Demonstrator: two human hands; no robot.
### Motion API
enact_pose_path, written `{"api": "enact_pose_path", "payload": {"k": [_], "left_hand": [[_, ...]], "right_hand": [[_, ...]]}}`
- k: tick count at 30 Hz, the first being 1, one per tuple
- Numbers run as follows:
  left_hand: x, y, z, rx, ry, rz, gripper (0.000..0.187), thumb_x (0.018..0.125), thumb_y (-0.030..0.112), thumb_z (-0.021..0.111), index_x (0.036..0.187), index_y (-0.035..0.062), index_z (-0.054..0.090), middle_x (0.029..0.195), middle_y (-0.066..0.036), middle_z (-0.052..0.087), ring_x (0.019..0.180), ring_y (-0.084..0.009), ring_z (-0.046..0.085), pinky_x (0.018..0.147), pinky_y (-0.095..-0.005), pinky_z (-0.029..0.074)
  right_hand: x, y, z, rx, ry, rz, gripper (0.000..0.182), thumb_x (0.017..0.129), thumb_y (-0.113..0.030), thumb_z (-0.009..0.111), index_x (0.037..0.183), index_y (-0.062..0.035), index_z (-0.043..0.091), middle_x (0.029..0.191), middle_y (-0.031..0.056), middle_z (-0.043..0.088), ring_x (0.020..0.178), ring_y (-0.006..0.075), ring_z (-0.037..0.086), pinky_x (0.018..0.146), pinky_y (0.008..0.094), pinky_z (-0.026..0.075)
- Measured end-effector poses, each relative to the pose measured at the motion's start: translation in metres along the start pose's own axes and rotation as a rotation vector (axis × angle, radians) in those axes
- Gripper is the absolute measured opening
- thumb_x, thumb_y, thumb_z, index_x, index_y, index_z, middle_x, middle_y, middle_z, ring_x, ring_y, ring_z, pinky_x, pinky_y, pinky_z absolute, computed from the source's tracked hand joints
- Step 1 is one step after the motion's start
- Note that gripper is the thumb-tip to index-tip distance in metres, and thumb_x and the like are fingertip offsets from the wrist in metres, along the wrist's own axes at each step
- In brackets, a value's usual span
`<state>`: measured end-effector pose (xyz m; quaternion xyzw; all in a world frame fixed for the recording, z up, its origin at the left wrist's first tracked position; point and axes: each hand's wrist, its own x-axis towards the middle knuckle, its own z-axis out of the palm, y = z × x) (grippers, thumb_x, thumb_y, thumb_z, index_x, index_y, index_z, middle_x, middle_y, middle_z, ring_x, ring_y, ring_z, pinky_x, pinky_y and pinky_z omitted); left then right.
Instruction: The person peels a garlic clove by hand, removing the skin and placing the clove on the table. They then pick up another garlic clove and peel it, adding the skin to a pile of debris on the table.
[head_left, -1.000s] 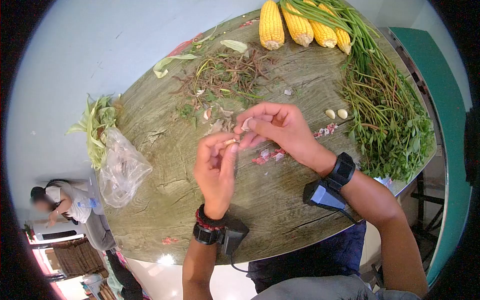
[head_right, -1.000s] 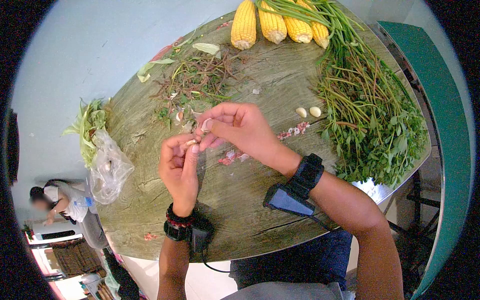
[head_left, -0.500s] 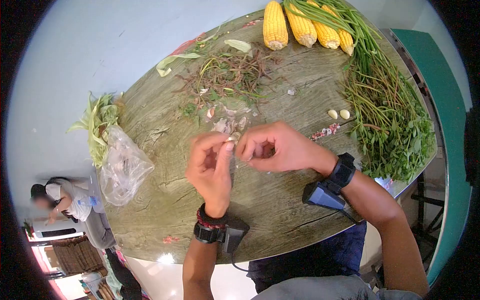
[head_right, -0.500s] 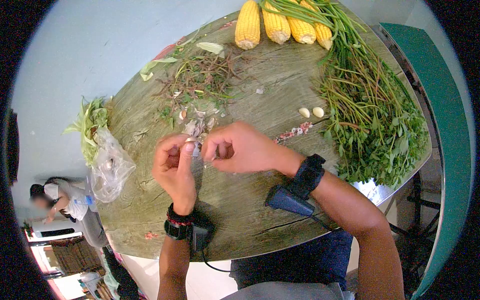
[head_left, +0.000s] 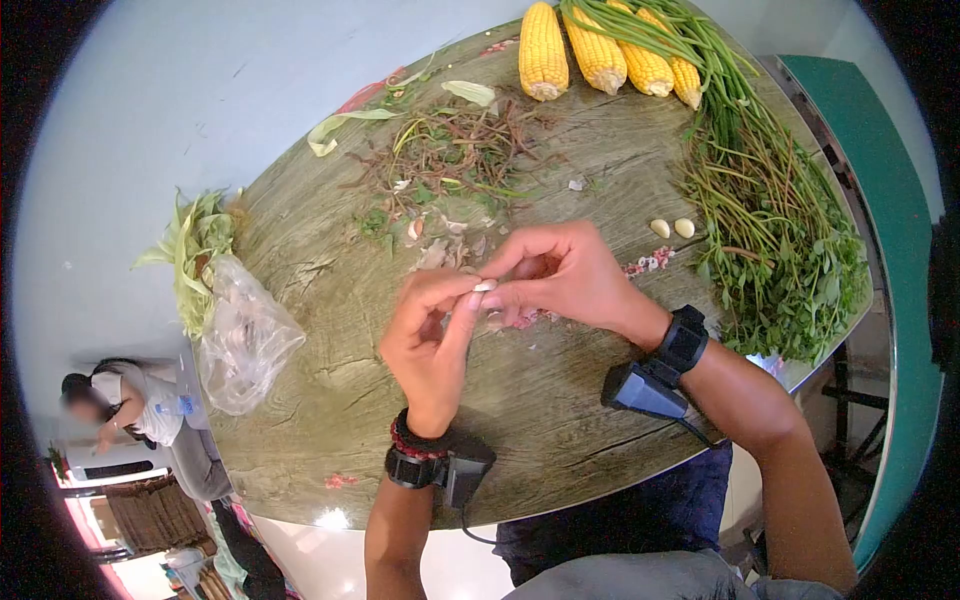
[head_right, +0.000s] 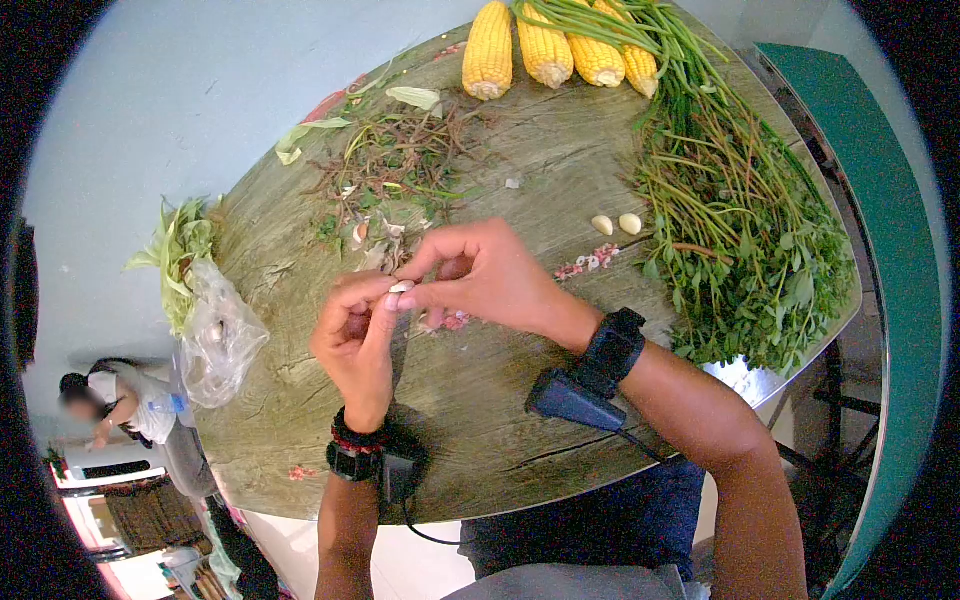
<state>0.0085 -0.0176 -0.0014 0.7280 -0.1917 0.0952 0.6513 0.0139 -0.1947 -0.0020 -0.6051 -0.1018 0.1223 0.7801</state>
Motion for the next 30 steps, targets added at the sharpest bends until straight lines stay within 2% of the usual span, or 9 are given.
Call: {"api": "enact_pose_path", "payload": {"k": [3, 6, 9, 12, 18, 21, 24, 27, 30], "left_hand": [[-0.001, -0.001, -0.001, 0.202, 0.015, 0.062, 0.015, 0.08, -0.009, 0.065, 0.093, -0.0003, 0.065, 0.091, -0.009, 0.065, 0.08, -0.0142, 0.061, 0.071, -0.0246, 0.048], [-0.001, 0.0, -0.003, 0.375, 0.009, 0.112, 0.019, 0.078, -0.008, 0.066, 0.094, 0.001, 0.065, 0.089, -0.01, 0.065, 0.075, -0.0157, 0.062, 0.066, -0.0256, 0.05], [0.0, 0.003, -0.002, 0.468, -0.012, 0.163, 0.02, 0.076, -0.007, 0.068, 0.094, 0.0023, 0.065, 0.088, -0.01, 0.065, 0.071, -0.0177, 0.062, 0.06, -0.0267, 0.05], [-0.003, -0.003, -0.004, 0.531, -0.028, 0.26, 0.015, 0.078, -0.006, 0.065, 0.09, 0.0017, 0.063, 0.084, -0.008, 0.062, 0.07, -0.0137, 0.06, 0.06, -0.0245, 0.049], [-0.004, 0.001, -0.006, 0.625, -0.121, 0.204, 0.01, 0.079, -0.004, 0.065, 0.086, 0.0017, 0.061, 0.082, -0.008, 0.06, 0.067, -0.0133, 0.059, 0.059, -0.0232, 0.047], [-0.006, 0.0, -0.008, 0.444, -0.117, 0.035, 0.01, 0.081, -0.002, 0.065, 0.088, 0.0022, 0.06, 0.076, -0.007, 0.059, 0.062, -0.0142, 0.057, 0.056, -0.0247, 0.046], [-0.007, -0.01, -0.012, 0.619, -0.159, 0.122, 0.011, 0.084, 0.003, 0.064, 0.093, 0.0053, 0.058, 0.07, -0.008, 0.058, 0.057, -0.02, 0.058, 0.054, -0.0294, 0.046], [-0.003, -0.004, -0.009, 0.879, -0.194, 0.292, 0.012, 0.086, 0.007, 0.061, 0.096, 0.0082, 0.054, 0.068, -0.011, 0.058, 0.057, -0.0269, 0.06, 0.054, -0.0348, 0.047], [-0.003, 0.001, -0.008, 0.958, -0.243, 0.235, 0.011, 0.086, 0.008, 0.059, 0.094, 0.0092, 0.052, 0.068, -0.014, 0.058, 0.058, -0.0323, 0.06, 0.053, -0.0385, 0.047]], "right_hand": [[-0.001, -0.002, 0.0, -0.005, 0.025, -0.023, 0.012, 0.082, -0.002, 0.072, 0.094, -0.0011, 0.07, 0.074, 0.0037, 0.067, 0.063, 0.0071, 0.063, 0.053, 0.0194, 0.048], [0.003, 0.007, 0.0, -0.204, 0.107, -0.276, 0.011, 0.08, 0.0, 0.073, 0.091, -0.0008, 0.071, 0.079, 0.0041, 0.068, 0.067, 0.0072, 0.062, 0.056, 0.02, 0.047], [0.004, 0.011, -0.002, -0.298, 0.112, -0.357, 0.013, 0.077, 0.002, 0.073, 0.089, -0.001, 0.071, 0.082, 0.0046, 0.068, 0.07, 0.0087, 0.061, 0.059, 0.0224, 0.045], [0.006, 0.014, -0.004, -0.396, 0.087, -0.467, 0.014, 0.075, 0.002, 0.074, 0.088, -0.0012, 0.071, 0.079, 0.0058, 0.067, 0.07, 0.011, 0.06, 0.06, 0.0248, 0.045], [0.002, 0.008, -0.003, -0.474, 0.068, -0.411, 0.011, 0.073, -0.004, 0.074, 0.083, -0.0033, 0.069, 0.072, 0.0068, 0.065, 0.065, 0.0155, 0.061, 0.059, 0.0281, 0.046], [0.003, 0.013, -0.004, -0.382, 0.043, -0.394, 0.011, 0.074, -0.004, 0.074, 0.083, -0.0035, 0.069, 0.073, 0.0074, 0.066, 0.065, 0.0156, 0.061, 0.059, 0.0283, 0.046], [0.003, 0.013, -0.004, -0.37, 0.039, -0.351, 0.011, 0.074, -0.005, 0.074, 0.084, -0.0032, 0.069, 0.074, 0.008, 0.066, 0.066, 0.0157, 0.061, 0.059, 0.0286, 0.046], [0.003, 0.01, -0.005, -0.422, 0.016, -0.386, 0.014, 0.075, 0.001, 0.074, 0.088, -0.0022, 0.07, 0.076, 0.0065, 0.065, 0.069, 0.0121, 0.059, 0.06, 0.0255, 0.045], [0.003, 0.011, -0.005, -0.447, 0.016, -0.41, 0.015, 0.074, 0.001, 0.074, 0.088, -0.0025, 0.071, 0.077, 0.0068, 0.066, 0.069, 0.0125, 0.06, 0.06, 0.026, 0.045]]}}
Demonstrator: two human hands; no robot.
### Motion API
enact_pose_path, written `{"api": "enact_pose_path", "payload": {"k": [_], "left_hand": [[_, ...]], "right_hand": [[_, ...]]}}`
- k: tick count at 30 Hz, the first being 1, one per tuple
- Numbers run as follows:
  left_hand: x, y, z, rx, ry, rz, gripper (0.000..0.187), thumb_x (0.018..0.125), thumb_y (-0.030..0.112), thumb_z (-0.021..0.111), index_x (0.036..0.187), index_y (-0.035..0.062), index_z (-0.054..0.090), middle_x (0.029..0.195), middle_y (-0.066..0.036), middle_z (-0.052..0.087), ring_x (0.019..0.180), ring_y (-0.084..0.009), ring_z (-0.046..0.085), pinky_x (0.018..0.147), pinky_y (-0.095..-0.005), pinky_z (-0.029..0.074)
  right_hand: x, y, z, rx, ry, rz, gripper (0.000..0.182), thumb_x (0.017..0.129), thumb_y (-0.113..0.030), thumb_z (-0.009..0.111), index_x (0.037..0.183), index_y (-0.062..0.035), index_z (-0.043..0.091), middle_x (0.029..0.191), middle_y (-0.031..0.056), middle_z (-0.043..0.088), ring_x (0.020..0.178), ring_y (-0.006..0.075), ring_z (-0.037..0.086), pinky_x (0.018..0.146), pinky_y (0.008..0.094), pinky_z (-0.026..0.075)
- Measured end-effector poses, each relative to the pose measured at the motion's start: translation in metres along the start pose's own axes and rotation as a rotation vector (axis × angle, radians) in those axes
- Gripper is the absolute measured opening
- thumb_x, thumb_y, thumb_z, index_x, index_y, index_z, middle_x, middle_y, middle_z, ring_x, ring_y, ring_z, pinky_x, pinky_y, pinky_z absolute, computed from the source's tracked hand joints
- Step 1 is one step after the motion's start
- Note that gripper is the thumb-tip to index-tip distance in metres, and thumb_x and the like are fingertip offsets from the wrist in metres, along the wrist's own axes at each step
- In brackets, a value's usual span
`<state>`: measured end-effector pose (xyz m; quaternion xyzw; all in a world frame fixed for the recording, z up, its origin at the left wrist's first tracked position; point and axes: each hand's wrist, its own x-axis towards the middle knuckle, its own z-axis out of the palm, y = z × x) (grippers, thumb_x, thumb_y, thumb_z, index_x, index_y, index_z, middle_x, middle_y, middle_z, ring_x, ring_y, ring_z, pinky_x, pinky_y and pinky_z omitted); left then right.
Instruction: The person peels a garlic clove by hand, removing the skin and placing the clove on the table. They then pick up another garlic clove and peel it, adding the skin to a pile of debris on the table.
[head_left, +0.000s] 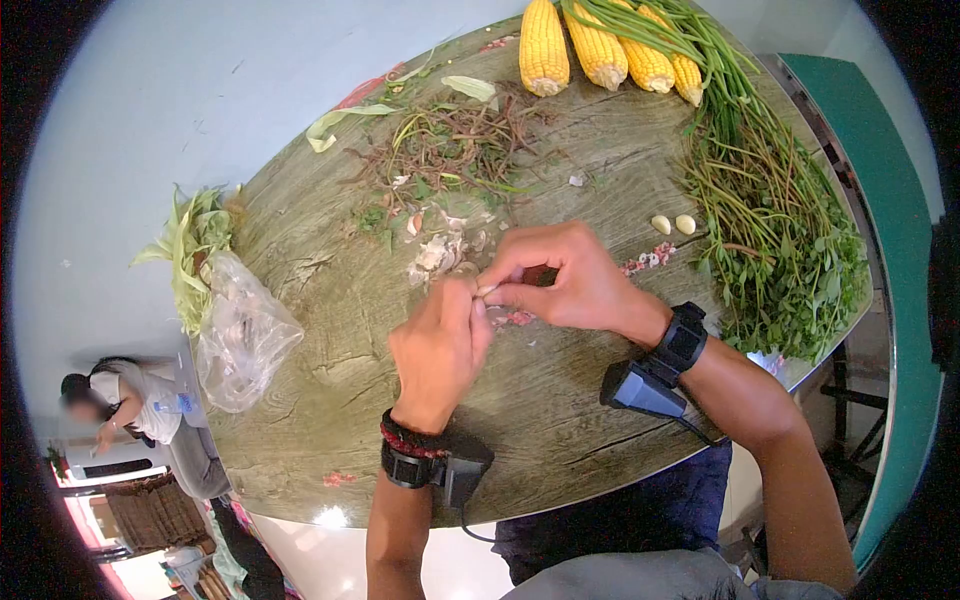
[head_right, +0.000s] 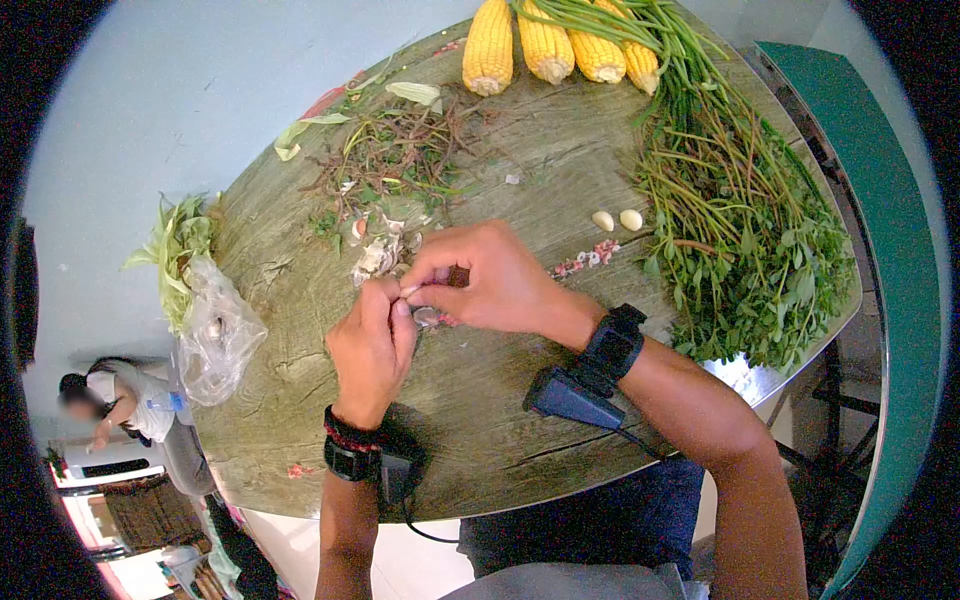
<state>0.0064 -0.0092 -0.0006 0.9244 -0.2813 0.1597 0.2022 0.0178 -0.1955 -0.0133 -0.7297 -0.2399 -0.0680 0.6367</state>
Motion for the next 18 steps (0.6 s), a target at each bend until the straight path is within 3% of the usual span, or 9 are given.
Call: {"api": "enact_pose_path", "payload": {"k": [6, 9, 12, 15, 18], "left_hand": [[-0.004, -0.003, 0.011, 0.05, -0.014, -0.05, 0.014, 0.08, 0.008, 0.061, 0.088, 0.0088, 0.048, 0.066, -0.01, 0.058, 0.056, -0.0288, 0.06, 0.047, -0.0403, 0.045], [-0.007, -0.005, 0.011, -0.124, -0.047, -0.107, 0.011, 0.086, 0.007, 0.056, 0.09, 0.008, 0.046, 0.064, -0.015, 0.055, 0.053, -0.0325, 0.058, 0.05, -0.0395, 0.046], [-0.008, -0.009, 0.011, -0.233, -0.037, -0.105, 0.013, 0.084, 0.006, 0.058, 0.087, 0.0072, 0.046, 0.063, -0.011, 0.056, 0.053, -0.0282, 0.059, 0.046, -0.0374, 0.044], [-0.008, -0.006, 0.007, -0.496, -0.017, -0.194, 0.007, 0.09, 0.004, 0.052, 0.087, 0.0051, 0.045, 0.066, -0.01, 0.054, 0.054, -0.02, 0.055, 0.051, -0.0314, 0.044], [-0.008, -0.001, 0.005, -0.748, 0.061, -0.238, 0.01, 0.099, 0.008, 0.042, 0.09, 0.005, 0.043, 0.08, 0.0, 0.043, 0.074, -0.0065, 0.038, 0.066, -0.0223, 0.035]], "right_hand": [[-0.001, 0.003, 0.0, -0.009, -0.035, 0.048, 0.015, 0.074, 0.0, 0.074, 0.089, -0.0027, 0.072, 0.077, 0.007, 0.066, 0.07, 0.0142, 0.061, 0.061, 0.0268, 0.046], [-0.002, 0.005, 0.001, 0.057, -0.026, 0.087, 0.016, 0.074, 0.0, 0.074, 0.089, -0.0024, 0.072, 0.077, 0.0074, 0.066, 0.069, 0.0142, 0.062, 0.061, 0.027, 0.046], [-0.001, 0.004, -0.001, 0.034, -0.106, 0.009, 0.015, 0.076, 0.001, 0.073, 0.091, -0.0014, 0.072, 0.078, 0.0069, 0.067, 0.067, 0.0116, 0.061, 0.058, 0.0258, 0.047], [-0.002, -0.003, 0.003, 0.319, -0.076, 0.258, 0.012, 0.08, 0.001, 0.071, 0.092, 0.0003, 0.071, 0.078, 0.0056, 0.067, 0.066, 0.0091, 0.061, 0.056, 0.0239, 0.048], [-0.002, 0.001, 0.004, 0.451, -0.07, 0.323, 0.012, 0.084, 0.0, 0.069, 0.096, 0.0014, 0.07, 0.079, 0.0058, 0.068, 0.066, 0.0076, 0.061, 0.055, 0.0224, 0.048]]}}
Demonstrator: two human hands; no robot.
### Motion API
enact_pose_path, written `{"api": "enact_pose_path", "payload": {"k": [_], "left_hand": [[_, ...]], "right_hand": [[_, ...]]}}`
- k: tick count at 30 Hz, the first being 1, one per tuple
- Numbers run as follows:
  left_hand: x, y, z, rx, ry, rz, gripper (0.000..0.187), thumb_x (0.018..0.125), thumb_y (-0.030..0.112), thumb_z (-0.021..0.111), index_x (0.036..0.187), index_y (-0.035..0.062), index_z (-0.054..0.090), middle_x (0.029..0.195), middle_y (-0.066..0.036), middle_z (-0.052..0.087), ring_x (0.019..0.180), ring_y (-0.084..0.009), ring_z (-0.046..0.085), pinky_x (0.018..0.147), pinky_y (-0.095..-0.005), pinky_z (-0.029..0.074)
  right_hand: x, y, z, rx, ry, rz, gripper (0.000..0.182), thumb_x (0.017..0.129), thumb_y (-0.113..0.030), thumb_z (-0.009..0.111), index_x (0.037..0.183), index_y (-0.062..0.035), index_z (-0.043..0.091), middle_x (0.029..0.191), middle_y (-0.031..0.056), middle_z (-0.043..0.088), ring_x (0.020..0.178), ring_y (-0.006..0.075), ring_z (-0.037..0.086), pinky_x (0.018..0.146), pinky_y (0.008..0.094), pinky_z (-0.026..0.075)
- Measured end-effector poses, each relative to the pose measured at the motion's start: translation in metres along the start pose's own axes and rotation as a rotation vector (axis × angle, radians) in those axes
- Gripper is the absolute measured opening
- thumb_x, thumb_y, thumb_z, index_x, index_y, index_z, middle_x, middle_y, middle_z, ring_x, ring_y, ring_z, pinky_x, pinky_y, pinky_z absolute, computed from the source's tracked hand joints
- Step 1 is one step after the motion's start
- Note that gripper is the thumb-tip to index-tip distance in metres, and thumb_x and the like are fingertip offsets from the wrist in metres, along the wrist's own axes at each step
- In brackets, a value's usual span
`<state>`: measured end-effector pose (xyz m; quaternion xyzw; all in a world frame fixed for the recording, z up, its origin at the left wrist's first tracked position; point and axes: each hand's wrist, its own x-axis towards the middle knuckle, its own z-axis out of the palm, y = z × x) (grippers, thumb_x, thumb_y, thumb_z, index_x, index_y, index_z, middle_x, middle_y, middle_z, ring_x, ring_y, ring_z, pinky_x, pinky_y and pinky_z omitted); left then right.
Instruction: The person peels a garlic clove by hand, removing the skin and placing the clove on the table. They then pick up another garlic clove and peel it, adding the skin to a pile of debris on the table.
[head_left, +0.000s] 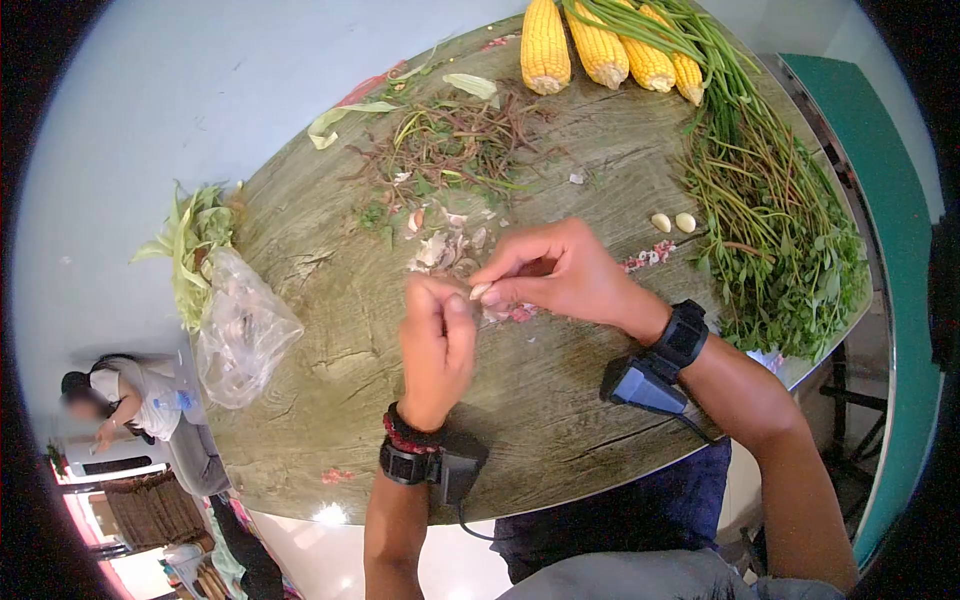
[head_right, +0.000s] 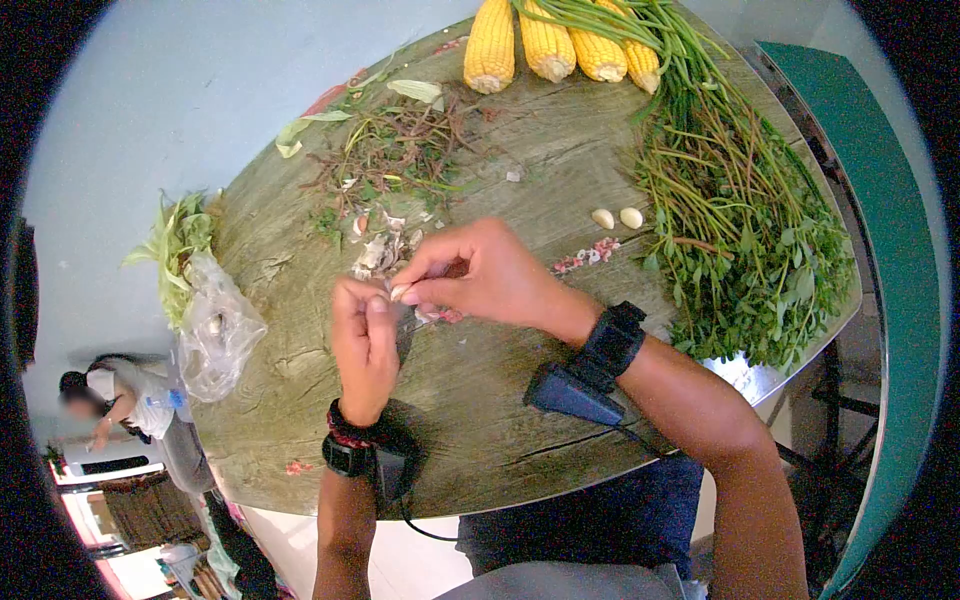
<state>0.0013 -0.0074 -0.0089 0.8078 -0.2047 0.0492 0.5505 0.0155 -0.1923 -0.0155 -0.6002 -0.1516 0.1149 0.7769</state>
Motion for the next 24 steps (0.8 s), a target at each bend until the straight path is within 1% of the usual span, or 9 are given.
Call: {"api": "enact_pose_path", "payload": {"k": [3, 4, 6, 10, 13, 16, 18, 20, 24], "left_hand": [[0.002, -0.004, -0.003, 0.046, 0.226, 0.008, 0.01, 0.099, 0.008, 0.043, 0.09, 0.0058, 0.044, 0.079, 0.001, 0.043, 0.07, -0.0066, 0.037, 0.063, -0.0226, 0.034], [0.003, -0.005, -0.004, 0.082, 0.277, -0.024, 0.01, 0.099, 0.009, 0.045, 0.09, 0.0059, 0.044, 0.078, 0.002, 0.043, 0.069, -0.0061, 0.036, 0.061, -0.0224, 0.033], [0.005, -0.007, -0.007, 0.105, 0.319, -0.069, 0.012, 0.098, 0.01, 0.049, 0.088, 0.0035, 0.046, 0.075, 0.0, 0.047, 0.067, -0.0056, 0.041, 0.057, -0.0219, 0.036], [0.006, -0.01, -0.008, 0.139, 0.37, -0.12, 0.009, 0.095, 0.009, 0.055, 0.091, 0.0019, 0.052, 0.078, -0.002, 0.052, 0.065, -0.0049, 0.045, 0.052, -0.0213, 0.036], [0.013, 0.006, 0.0, 0.188, 0.442, -0.051, 0.008, 0.09, 0.004, 0.06, 0.098, 0.0033, 0.057, 0.089, -0.004, 0.053, 0.072, -0.009, 0.05, 0.062, -0.0216, 0.042], [0.007, 0.007, -0.007, 0.328, 0.145, 0.217, 0.025, 0.083, -0.003, 0.065, 0.106, 0.0027, 0.059, 0.095, -0.007, 0.056, 0.076, -0.012, 0.056, 0.063, -0.0227, 0.047], [0.006, 0.01, 0.0, 0.255, 0.108, 0.224, 0.028, 0.08, -0.006, 0.067, 0.105, 0.0021, 0.06, 0.097, -0.008, 0.057, 0.078, -0.0133, 0.058, 0.062, -0.023, 0.048], [0.005, 0.007, 0.002, 0.194, 0.103, 0.239, 0.029, 0.077, -0.01, 0.067, 0.104, 0.0014, 0.062, 0.097, -0.009, 0.058, 0.083, -0.0146, 0.06, 0.063, -0.023, 0.051], [0.009, 0.006, 0.003, 0.207, 0.197, 0.263, 0.023, 0.079, -0.004, 0.07, 0.099, 0.0052, 0.063, 0.095, -0.009, 0.063, 0.076, -0.0169, 0.061, 0.059, -0.0254, 0.051]], "right_hand": [[0.001, -0.009, -0.001, 0.069, 0.004, 0.065, 0.014, 0.084, 0.0, 0.069, 0.098, 0.002, 0.069, 0.08, 0.0073, 0.069, 0.069, 0.0082, 0.063, 0.058, 0.0219, 0.05], [0.001, -0.008, -0.001, 0.043, 0.02, 0.034, 0.014, 0.084, 0.0, 0.069, 0.098, 0.0019, 0.069, 0.081, 0.0076, 0.069, 0.071, 0.0085, 0.064, 0.059, 0.0218, 0.051], [0.002, -0.005, -0.001, -0.008, 0.05, -0.029, 0.015, 0.084, 0.0, 0.069, 0.099, 0.0017, 0.069, 0.083, 0.0083, 0.07, 0.073, 0.0092, 0.066, 0.06, 0.0214, 0.053], [0.002, -0.011, -0.001, -0.002, 0.043, 0.045, 0.015, 0.084, -0.001, 0.07, 0.099, 0.002, 0.069, 0.085, 0.0075, 0.07, 0.077, 0.0098, 0.067, 0.062, 0.0211, 0.054], [0.002, -0.01, -0.001, -0.017, 0.065, 0.013, 0.016, 0.085, -0.004, 0.07, 0.1, 0.0021, 0.068, 0.085, 0.0067, 0.07, 0.075, 0.0089, 0.066, 0.061, 0.0208, 0.053], [0.003, -0.01, 0.0, 0.008, 0.091, -0.033, 0.015, 0.086, -0.006, 0.07, 0.099, 0.0023, 0.068, 0.085, 0.006, 0.069, 0.072, 0.008, 0.065, 0.059, 0.0206, 0.053], [0.004, -0.003, -0.004, -0.015, 0.063, -0.091, 0.014, 0.086, -0.006, 0.069, 0.098, 0.0023, 0.068, 0.086, 0.0059, 0.069, 0.069, 0.0076, 0.065, 0.057, 0.0204, 0.052], [0.002, -0.007, -0.005, 0.008, 0.033, 0.004, 0.014, 0.086, -0.005, 0.069, 0.097, 0.0024, 0.067, 0.085, 0.006, 0.069, 0.068, 0.0078, 0.065, 0.057, 0.0205, 0.052], [0.0, -0.015, -0.002, 0.029, 0.036, 0.101, 0.014, 0.085, -0.004, 0.07, 0.097, 0.0021, 0.067, 0.084, 0.0063, 0.069, 0.065, 0.0087, 0.065, 0.055, 0.0206, 0.052]]}}
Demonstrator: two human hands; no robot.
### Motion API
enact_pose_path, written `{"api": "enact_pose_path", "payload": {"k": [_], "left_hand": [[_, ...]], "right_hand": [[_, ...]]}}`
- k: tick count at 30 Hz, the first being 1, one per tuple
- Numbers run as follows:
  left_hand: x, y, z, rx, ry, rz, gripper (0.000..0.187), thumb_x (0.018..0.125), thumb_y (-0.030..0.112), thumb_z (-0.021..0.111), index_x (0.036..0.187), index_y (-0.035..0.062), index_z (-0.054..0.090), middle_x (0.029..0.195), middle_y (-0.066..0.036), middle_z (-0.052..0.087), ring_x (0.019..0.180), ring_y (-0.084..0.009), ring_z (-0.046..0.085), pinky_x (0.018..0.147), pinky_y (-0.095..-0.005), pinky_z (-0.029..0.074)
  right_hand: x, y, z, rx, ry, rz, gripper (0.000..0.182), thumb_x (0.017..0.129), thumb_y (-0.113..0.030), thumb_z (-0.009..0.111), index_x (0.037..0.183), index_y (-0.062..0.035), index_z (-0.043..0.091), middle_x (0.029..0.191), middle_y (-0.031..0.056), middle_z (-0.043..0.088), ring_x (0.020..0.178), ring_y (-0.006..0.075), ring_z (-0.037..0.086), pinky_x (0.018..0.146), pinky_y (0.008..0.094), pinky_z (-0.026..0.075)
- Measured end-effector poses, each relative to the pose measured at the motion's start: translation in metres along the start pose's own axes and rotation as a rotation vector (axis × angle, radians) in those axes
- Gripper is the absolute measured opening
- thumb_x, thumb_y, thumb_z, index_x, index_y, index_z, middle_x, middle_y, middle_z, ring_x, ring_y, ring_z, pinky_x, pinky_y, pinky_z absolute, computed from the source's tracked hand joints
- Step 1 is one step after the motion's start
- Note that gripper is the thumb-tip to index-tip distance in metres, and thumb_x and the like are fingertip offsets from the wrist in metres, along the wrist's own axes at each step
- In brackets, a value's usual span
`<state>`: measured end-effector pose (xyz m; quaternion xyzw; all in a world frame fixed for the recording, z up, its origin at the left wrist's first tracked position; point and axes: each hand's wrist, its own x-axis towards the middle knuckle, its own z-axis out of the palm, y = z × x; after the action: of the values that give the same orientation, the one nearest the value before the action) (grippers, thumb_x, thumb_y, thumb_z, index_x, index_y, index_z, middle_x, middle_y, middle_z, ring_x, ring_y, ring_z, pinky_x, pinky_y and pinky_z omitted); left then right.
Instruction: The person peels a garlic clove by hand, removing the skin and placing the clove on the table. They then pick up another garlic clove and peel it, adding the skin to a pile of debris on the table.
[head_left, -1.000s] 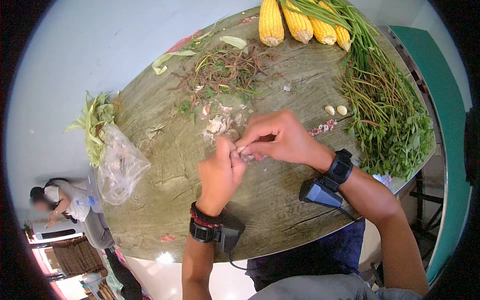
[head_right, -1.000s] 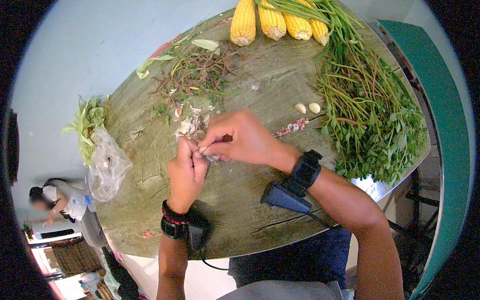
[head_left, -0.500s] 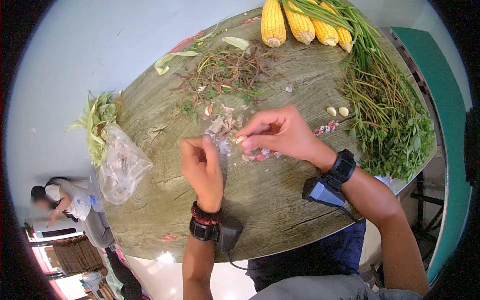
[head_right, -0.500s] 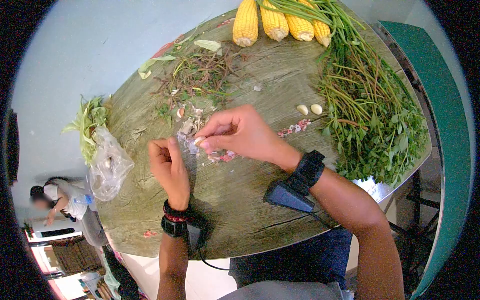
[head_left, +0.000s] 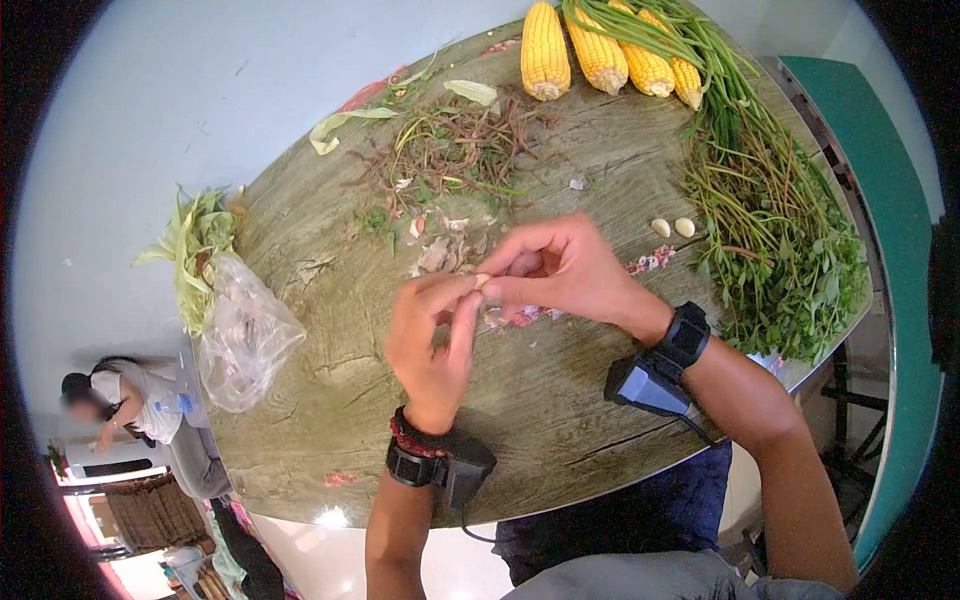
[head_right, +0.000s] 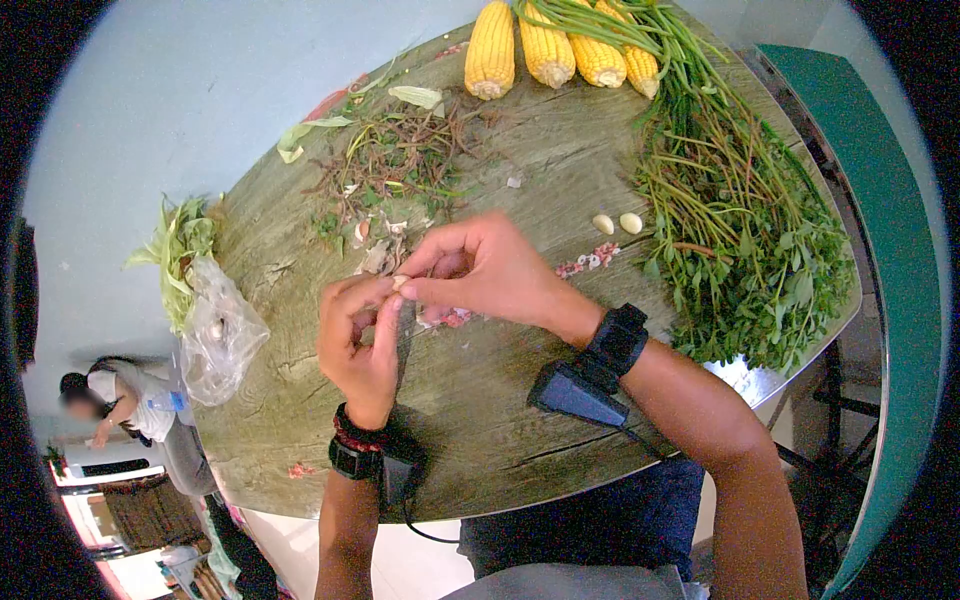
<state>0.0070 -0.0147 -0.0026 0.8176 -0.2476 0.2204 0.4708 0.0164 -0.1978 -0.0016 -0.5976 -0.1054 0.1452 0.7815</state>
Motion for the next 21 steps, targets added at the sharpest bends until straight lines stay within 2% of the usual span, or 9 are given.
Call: {"api": "enact_pose_path", "payload": {"k": [3, 5, 6, 8, 12, 14, 21], "left_hand": [[0.002, 0.004, 0.0, -0.011, 0.023, -0.09, 0.018, 0.081, -0.003, 0.068, 0.097, 0.0041, 0.064, 0.092, -0.01, 0.064, 0.077, -0.0169, 0.062, 0.061, -0.025, 0.051], [0.001, 0.005, -0.001, -0.011, 0.038, -0.19, 0.013, 0.084, -0.002, 0.066, 0.096, 0.003, 0.063, 0.089, -0.01, 0.064, 0.076, -0.0165, 0.062, 0.061, -0.0245, 0.051], [-0.002, 0.003, -0.003, -0.01, -0.019, -0.224, 0.012, 0.085, -0.001, 0.065, 0.097, 0.0021, 0.063, 0.088, -0.009, 0.065, 0.075, -0.0157, 0.063, 0.061, -0.0243, 0.051], [-0.007, -0.004, -0.006, -0.01, -0.134, -0.293, 0.011, 0.088, 0.001, 0.063, 0.099, 0.0004, 0.062, 0.086, -0.009, 0.065, 0.075, -0.0141, 0.063, 0.061, -0.0238, 0.051], [-0.008, 0.002, 0.004, -0.427, -0.077, -0.508, 0.016, 0.092, 0.004, 0.059, 0.106, -0.0033, 0.062, 0.085, -0.008, 0.066, 0.074, -0.0128, 0.064, 0.062, -0.0246, 0.053], [-0.007, 0.004, 0.008, -0.57, -0.049, -0.573, 0.02, 0.094, 0.006, 0.057, 0.11, -0.0053, 0.062, 0.084, -0.008, 0.066, 0.071, -0.0127, 0.063, 0.062, -0.0257, 0.055], [-0.006, 0.003, 0.009, -0.66, -0.074, -0.581, 0.025, 0.093, 0.006, 0.059, 0.115, -0.0047, 0.059, 0.093, -0.01, 0.066, 0.078, -0.0148, 0.064, 0.067, -0.0284, 0.058]], "right_hand": [[0.001, 0.006, 0.002, 0.057, 0.025, -0.076, 0.013, 0.084, -0.011, 0.073, 0.092, -0.0022, 0.07, 0.071, 0.0029, 0.067, 0.058, 0.0044, 0.06, 0.049, 0.0189, 0.046], [0.002, 0.007, 0.001, -0.092, 0.069, -0.113, 0.011, 0.082, -0.005, 0.073, 0.092, -0.0003, 0.069, 0.08, 0.0033, 0.068, 0.069, 0.0067, 0.062, 0.058, 0.0197, 0.049], [0.002, 0.007, 0.0, -0.166, 0.091, -0.132, 0.012, 0.081, -0.002, 0.073, 0.092, 0.0006, 0.069, 0.084, 0.0035, 0.068, 0.074, 0.0078, 0.063, 0.062, 0.0201, 0.05], [0.001, 0.006, -0.001, -0.269, 0.112, -0.249, 0.012, 0.079, -0.001, 0.075, 0.09, -0.0006, 0.07, 0.082, 0.0025, 0.066, 0.073, 0.007, 0.06, 0.061, 0.0201, 0.046], [0.003, 0.009, -0.004, -0.407, 0.121, -0.474, 0.012, 0.075, -0.001, 0.076, 0.086, -0.0025, 0.071, 0.077, 0.002, 0.062, 0.068, 0.0068, 0.054, 0.056, 0.021, 0.04], [0.002, 0.008, -0.002, -0.392, 0.145, -0.458, 0.012, 0.074, -0.001, 0.077, 0.085, -0.0024, 0.072, 0.078, 0.0025, 0.063, 0.067, 0.007, 0.053, 0.056, 0.0217, 0.04], [0.005, 0.012, -0.004, -0.395, 0.155, -0.538, 0.014, 0.072, -0.002, 0.078, 0.085, -0.0034, 0.072, 0.079, 0.0041, 0.064, 0.07, 0.0105, 0.056, 0.058, 0.0239, 0.042]]}}
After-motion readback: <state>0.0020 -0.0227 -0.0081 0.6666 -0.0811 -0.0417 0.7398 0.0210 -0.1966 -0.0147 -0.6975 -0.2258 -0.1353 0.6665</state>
